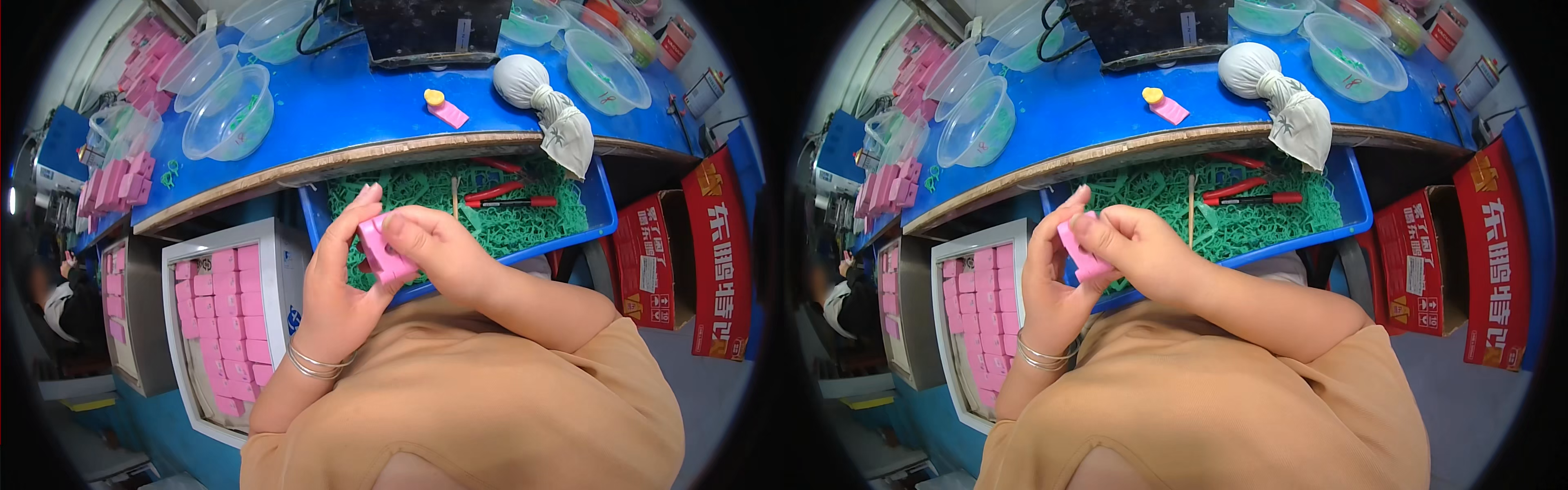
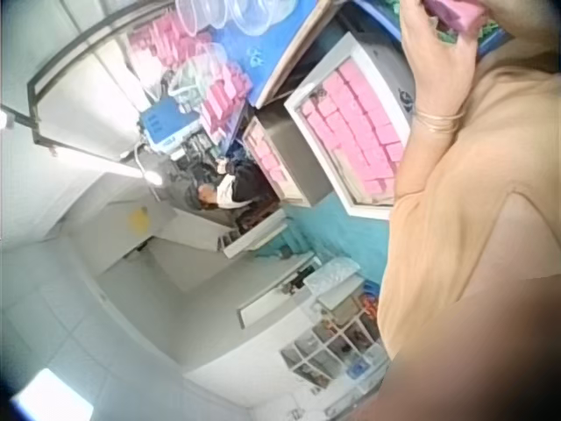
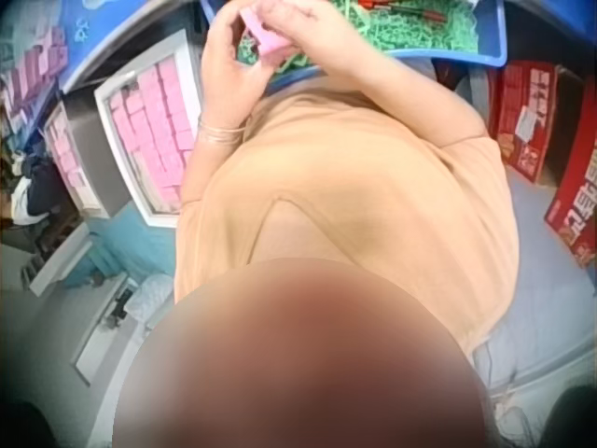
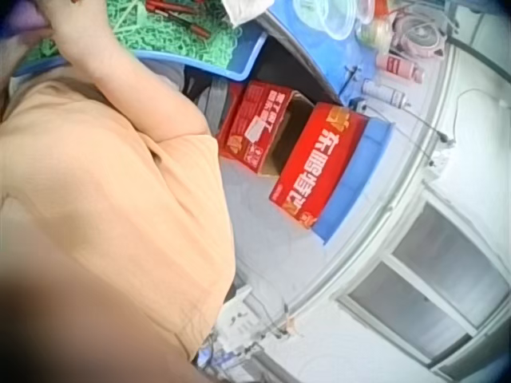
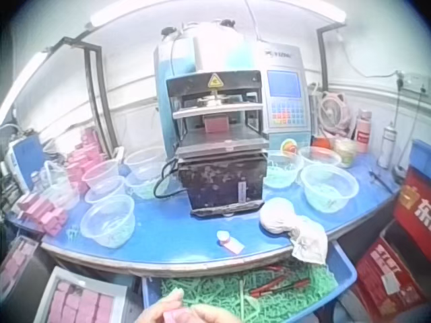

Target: Assembling small colorful toy figurines using a silicone mold and a small heat press.

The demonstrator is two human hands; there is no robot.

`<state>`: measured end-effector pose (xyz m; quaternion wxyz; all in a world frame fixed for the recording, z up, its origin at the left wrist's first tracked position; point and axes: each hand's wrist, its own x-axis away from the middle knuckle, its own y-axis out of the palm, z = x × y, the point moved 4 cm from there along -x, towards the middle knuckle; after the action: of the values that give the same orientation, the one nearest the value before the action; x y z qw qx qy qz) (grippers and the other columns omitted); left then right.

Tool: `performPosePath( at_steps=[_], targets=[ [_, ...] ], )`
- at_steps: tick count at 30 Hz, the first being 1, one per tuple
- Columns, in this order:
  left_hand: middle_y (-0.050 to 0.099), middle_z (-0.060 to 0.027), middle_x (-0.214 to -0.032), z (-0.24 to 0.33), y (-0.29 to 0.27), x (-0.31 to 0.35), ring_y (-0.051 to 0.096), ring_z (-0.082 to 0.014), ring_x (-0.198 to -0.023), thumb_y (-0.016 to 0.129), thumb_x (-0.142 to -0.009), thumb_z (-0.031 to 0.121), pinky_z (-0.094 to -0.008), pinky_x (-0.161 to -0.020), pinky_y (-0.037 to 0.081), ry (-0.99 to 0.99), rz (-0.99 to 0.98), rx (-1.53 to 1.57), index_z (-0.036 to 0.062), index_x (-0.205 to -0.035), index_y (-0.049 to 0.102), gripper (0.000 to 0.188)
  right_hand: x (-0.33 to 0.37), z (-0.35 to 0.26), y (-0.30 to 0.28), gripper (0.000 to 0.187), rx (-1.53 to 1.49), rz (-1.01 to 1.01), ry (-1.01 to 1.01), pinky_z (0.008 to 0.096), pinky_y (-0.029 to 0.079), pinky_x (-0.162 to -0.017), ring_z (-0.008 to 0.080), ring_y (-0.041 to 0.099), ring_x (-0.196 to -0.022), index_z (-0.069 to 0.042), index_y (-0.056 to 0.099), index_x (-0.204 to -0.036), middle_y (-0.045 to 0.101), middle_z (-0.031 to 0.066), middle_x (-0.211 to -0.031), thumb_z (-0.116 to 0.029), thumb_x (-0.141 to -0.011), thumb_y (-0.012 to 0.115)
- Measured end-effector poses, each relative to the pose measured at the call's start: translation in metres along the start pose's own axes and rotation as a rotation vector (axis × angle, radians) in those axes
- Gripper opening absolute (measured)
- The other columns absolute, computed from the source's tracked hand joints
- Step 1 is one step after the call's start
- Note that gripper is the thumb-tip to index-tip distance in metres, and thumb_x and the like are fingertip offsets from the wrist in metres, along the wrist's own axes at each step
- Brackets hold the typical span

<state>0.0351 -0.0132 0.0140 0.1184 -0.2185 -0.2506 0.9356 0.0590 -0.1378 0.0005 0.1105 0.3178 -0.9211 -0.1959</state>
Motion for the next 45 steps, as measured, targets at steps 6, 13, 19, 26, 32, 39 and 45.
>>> performPosePath(
  at_steps=[6, 13, 19, 26, 32, 39, 45],
  targets=[
    [0.038, -0.0125, -0.134, 0.003, 0.004, -0.002, 0.043, -0.0203, -0.119, 0.08, -0.066, 0.026, -0.0335, -0.098, 0.037, -0.215, 0.168, 0.504, 0.0002, -0.131, 0.031, 0.085, 0.0, 0.001, 0.003, 0.044, -0.168, 0.095, -0.101, 0.0241, 0.044, -0.075, 0.0076, 0.053, -0.083, 0.001, 0.055, -0.098, 0.058, 0.0044, -0.089, -0.041, -0.094, 0.043],
    [0.05, -0.012, -0.12, -0.022, -0.01, -0.005, 0.044, -0.0277, -0.118, 0.067, -0.072, 0.051, -0.0401, -0.099, 0.038, -0.164, 0.372, 1.208, 0.002, -0.123, 0.041, 0.074, -0.001, 0.006, 0.0, 0.033, 0.052, 0.082, -0.045, 0.0229, 0.045, -0.07, 0.0076, 0.053, -0.076, 0.0, 0.054, -0.095, 0.057, 0.005, -0.089, -0.032, -0.093, 0.048],
    [0.057, -0.0107, -0.08, -0.019, -0.017, -0.011, 0.042, -0.0145, -0.052, 0.034, -0.078, 0.074, -0.0297, -0.049, 0.033, -0.289, 0.352, 1.503, -0.0012, -0.105, 0.052, 0.082, 0.0, 0.039, -0.001, 0.037, 0.204, -0.048, 0.26, 0.0254, 0.045, -0.059, 0.0119, 0.055, -0.068, -0.001, 0.045, -0.095, 0.053, 0.008, -0.083, -0.024, -0.079, 0.07],
    [0.055, -0.0139, -0.071, -0.017, -0.01, -0.004, 0.045, -0.0177, -0.05, 0.026, -0.091, 0.052, -0.0298, -0.047, 0.038, -0.459, 0.342, 1.387, -0.0016, -0.104, 0.052, 0.061, 0.008, -0.002, 0.006, 0.049, 0.961, 0.063, -0.154, 0.0341, 0.045, -0.063, 0.024, 0.051, -0.072, -0.003, 0.043, -0.092, 0.049, 0.0095, -0.081, -0.024, -0.065, 0.078],
    [0.06, -0.0095, -0.088, -0.025, 0.0, 0.001, 0.056, -0.0184, -0.072, 0.029, -0.092, 0.037, -0.031, -0.06, 0.047, -0.624, 0.477, 1.341, 0.0009, -0.112, 0.052, 0.048, -0.005, -0.026, 0.018, 0.051, 0.959, -0.067, -0.526, 0.0332, 0.046, -0.064, 0.0265, 0.055, -0.074, -0.012, 0.052, -0.118, 0.053, 0.0103, -0.085, -0.014, -0.071, 0.07],
    [0.06, -0.009, -0.085, -0.027, -0.001, 0.002, 0.057, -0.0169, -0.075, 0.029, -0.092, 0.037, -0.0292, -0.067, 0.047, -0.571, 0.392, 1.388, -0.0017, -0.111, 0.052, 0.05, 0.004, -0.017, 0.02, 0.025, 0.921, -0.078, -0.739, 0.0342, 0.047, -0.062, 0.0274, 0.057, -0.074, -0.009, 0.06, -0.103, 0.055, 0.012, -0.085, -0.011, -0.078, 0.064],
    [0.058, -0.0092, -0.081, -0.019, -0.002, 0.001, 0.056, -0.0172, -0.069, 0.027, -0.092, 0.042, -0.0299, -0.058, 0.047, -0.595, 0.417, 1.314, -0.0006, -0.108, 0.052, 0.052, -0.003, -0.018, 0.015, 0.007, 0.691, -0.022, -0.496, 0.0319, 0.048, -0.059, 0.0209, 0.061, -0.064, -0.001, 0.054, -0.092, 0.059, 0.011, -0.074, -0.004, -0.086, 0.052]
  ],
)
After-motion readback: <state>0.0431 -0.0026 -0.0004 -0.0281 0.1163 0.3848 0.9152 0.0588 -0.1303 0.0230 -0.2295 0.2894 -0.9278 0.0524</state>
